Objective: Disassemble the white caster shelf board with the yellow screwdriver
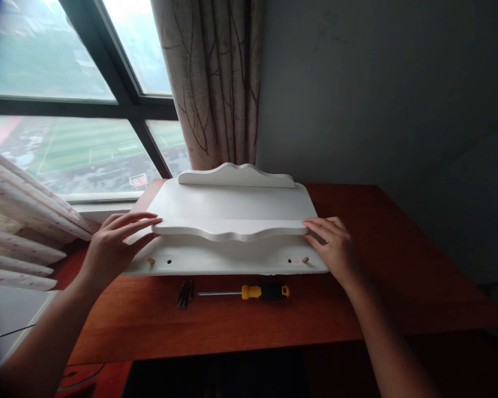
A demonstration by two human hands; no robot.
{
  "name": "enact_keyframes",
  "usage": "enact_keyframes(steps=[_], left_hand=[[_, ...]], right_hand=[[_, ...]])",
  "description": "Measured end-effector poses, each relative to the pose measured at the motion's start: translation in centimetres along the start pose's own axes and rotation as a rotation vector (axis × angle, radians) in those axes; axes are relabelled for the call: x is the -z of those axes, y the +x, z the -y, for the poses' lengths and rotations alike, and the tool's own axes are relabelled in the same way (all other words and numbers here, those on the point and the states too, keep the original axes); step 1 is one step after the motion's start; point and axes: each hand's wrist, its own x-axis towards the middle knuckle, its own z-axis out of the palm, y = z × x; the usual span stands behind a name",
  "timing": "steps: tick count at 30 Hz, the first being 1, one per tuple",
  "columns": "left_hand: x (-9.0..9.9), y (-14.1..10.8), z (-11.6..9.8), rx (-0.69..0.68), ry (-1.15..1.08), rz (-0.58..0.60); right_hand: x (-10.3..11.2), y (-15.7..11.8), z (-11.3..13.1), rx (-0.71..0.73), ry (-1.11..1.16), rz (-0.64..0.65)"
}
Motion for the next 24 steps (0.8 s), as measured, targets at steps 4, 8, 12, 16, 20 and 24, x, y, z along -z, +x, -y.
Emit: enact_keyframes(steps=[4,8,12,16,20,24], left_hand=[[0.3,-0.4,-0.3,0.015,-0.006,0.003],[0.6,-0.7,-0.5,0.044,0.028,0.011],[0.7,-1.1,-0.6,0.048,0.044,0.015],[0.8,-1.4,-0.8,0.05,0.029,0.027],[1.3,-1.5,-1.0,0.059,0.016,0.002],[0.8,0.2,-0.1,0.18,-0.117,-0.023]], right_hand=[[0.1,-0.5,0.3,-0.048,0.014,0.025],[0.3,-0.8,0.9,-0.08,0.015,0.041],[0.6,-1.1,1.3,-0.038,-0.026,0.065],[1.1,-1.4,1.2,0.016,-0.055,0.106],[1.8,-1.0,0.8,0.016,-0.024,0.079],[1.5,0.9,-0.9,-0.114,0.103,0.01]])
